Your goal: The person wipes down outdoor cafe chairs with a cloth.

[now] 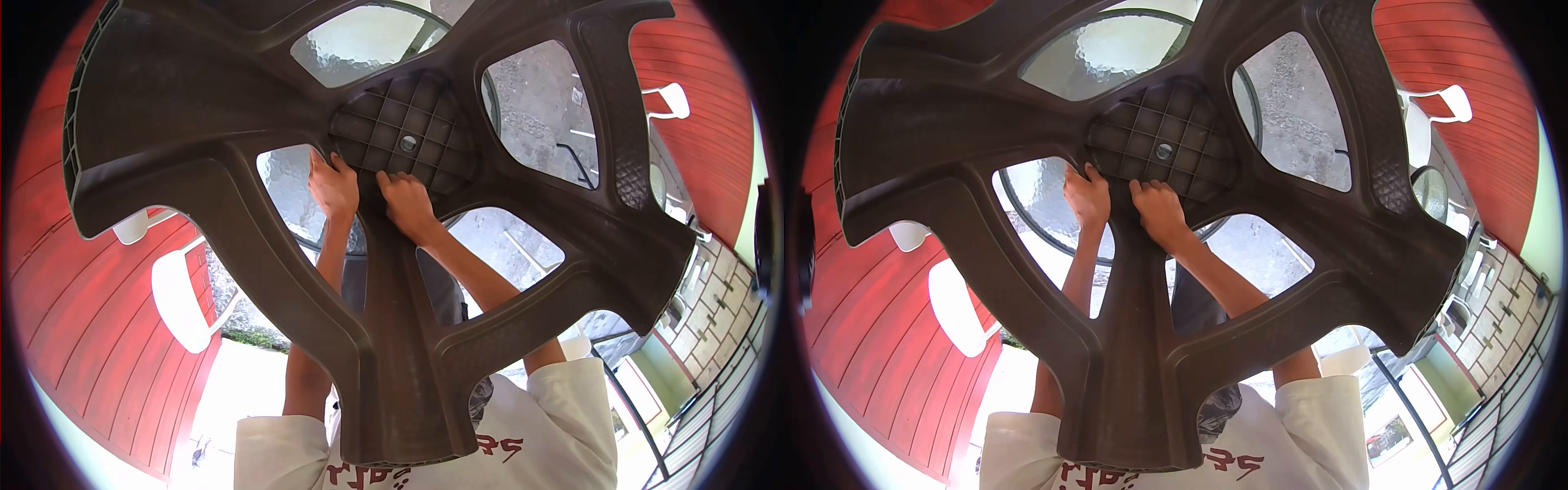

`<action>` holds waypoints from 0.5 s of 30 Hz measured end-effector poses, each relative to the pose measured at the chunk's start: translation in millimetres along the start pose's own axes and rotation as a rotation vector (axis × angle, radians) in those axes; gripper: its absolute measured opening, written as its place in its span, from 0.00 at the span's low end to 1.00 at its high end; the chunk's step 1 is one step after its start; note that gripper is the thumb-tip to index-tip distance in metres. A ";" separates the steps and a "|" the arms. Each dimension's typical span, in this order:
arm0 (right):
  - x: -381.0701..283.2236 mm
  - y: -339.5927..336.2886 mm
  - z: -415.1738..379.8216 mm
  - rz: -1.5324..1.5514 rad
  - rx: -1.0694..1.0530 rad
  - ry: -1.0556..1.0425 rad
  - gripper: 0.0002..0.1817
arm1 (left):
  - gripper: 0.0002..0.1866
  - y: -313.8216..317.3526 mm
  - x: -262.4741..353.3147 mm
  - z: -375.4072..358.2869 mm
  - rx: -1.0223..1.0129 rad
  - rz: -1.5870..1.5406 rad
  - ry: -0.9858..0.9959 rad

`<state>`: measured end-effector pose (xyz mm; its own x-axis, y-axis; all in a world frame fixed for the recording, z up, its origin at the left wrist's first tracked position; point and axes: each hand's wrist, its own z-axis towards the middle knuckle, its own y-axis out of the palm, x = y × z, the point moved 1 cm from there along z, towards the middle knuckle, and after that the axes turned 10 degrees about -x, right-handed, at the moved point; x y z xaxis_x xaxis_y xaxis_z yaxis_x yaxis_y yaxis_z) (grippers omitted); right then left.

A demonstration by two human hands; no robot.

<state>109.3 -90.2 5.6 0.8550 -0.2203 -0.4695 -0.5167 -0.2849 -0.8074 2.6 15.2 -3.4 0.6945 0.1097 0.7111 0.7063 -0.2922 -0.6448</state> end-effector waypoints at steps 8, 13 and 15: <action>2.6 -5.2 -3.5 0.073 -0.271 0.089 0.26 | 0.19 2.2 -0.1 0.1 0.008 0.003 0.000; 2.3 -5.7 -4.9 0.122 -0.245 0.139 0.31 | 0.19 -0.1 0.3 -0.3 -0.020 0.013 -0.024; -0.2 -5.0 -7.5 0.009 -0.111 0.064 0.30 | 0.18 -2.8 1.0 1.7 -0.025 0.028 -0.017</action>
<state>111.4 -95.6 12.4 0.8474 -0.2819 -0.4500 -0.5294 -0.3829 -0.7570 1.6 17.8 -1.4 0.7163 0.1173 0.6879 0.6832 -0.3188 -0.6570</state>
